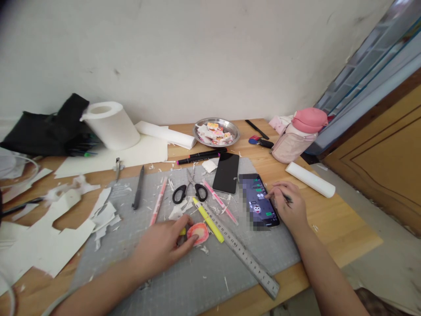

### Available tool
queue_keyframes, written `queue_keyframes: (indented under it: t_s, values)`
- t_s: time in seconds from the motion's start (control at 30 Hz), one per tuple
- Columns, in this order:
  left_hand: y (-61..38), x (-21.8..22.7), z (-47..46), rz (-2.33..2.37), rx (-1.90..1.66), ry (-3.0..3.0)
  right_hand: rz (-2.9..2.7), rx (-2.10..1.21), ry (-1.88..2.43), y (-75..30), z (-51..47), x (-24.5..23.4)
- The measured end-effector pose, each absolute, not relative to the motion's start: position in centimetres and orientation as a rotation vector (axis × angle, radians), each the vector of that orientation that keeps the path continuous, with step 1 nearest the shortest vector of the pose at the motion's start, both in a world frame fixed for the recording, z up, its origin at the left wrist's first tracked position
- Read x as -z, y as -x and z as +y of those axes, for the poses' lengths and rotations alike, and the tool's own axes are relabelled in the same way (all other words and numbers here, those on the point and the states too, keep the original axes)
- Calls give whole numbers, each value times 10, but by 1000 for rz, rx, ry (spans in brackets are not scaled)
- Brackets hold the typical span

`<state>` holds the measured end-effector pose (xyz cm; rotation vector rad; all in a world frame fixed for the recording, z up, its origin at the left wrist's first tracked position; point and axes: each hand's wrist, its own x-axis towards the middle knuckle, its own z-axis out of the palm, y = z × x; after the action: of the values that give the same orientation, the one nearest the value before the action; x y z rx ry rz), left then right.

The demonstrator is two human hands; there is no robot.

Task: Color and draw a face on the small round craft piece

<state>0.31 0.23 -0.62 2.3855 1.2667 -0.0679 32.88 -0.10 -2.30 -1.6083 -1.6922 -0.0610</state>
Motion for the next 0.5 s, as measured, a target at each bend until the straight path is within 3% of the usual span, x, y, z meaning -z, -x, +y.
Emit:
queue_keyframes:
  t_s: [0.5]
  values:
    - [-3,6,3,1264,79,-2367,-1721,1,1630,-332,1,26]
